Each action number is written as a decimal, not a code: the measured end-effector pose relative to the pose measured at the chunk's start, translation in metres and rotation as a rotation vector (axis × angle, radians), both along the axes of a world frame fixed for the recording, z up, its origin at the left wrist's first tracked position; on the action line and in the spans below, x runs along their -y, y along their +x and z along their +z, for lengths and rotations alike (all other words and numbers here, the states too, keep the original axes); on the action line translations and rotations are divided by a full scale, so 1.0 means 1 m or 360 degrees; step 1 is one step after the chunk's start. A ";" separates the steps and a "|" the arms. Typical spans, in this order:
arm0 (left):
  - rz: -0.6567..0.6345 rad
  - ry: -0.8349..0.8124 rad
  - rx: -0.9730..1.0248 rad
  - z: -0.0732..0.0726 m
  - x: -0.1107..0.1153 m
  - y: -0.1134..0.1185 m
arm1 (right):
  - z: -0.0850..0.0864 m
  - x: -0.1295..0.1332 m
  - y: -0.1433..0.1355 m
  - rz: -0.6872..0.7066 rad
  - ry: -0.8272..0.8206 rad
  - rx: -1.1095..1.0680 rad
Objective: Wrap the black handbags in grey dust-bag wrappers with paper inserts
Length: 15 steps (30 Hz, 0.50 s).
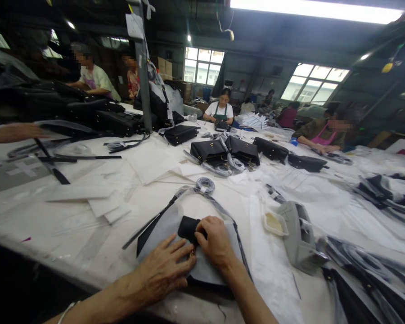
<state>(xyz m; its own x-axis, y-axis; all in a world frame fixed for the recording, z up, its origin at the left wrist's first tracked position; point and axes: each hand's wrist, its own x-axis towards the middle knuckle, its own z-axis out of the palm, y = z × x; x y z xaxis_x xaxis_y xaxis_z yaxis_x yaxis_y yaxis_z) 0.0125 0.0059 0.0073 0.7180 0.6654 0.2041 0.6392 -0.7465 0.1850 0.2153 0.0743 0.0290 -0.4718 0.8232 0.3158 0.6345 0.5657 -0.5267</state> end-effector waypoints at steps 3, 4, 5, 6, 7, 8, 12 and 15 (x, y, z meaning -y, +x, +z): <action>0.0012 -0.0179 0.0095 0.004 -0.001 -0.005 | 0.012 0.012 0.006 0.0302 -0.0135 0.0120; 0.0005 -0.0279 0.0146 0.007 -0.002 -0.008 | 0.014 0.016 0.008 0.0387 -0.0230 0.0102; 0.0005 -0.0386 0.0205 0.011 -0.003 -0.010 | 0.014 0.020 0.009 0.0441 -0.0312 0.0064; 0.0017 -0.0486 0.0268 0.014 -0.004 -0.011 | 0.013 0.024 0.011 0.0468 -0.0365 0.0025; 0.0045 -0.0573 0.0332 0.017 -0.005 -0.013 | 0.011 0.026 0.011 0.0475 -0.0386 -0.0001; 0.0086 -0.0644 0.0393 0.019 -0.005 -0.013 | 0.009 0.028 0.012 0.0475 -0.0383 -0.0011; 0.0210 -0.0760 0.0607 0.019 -0.004 -0.010 | 0.005 0.028 0.011 0.0481 -0.0357 0.0070; 0.0305 -0.0731 0.0679 0.019 -0.004 -0.009 | 0.006 0.026 0.009 0.0454 -0.0370 0.0076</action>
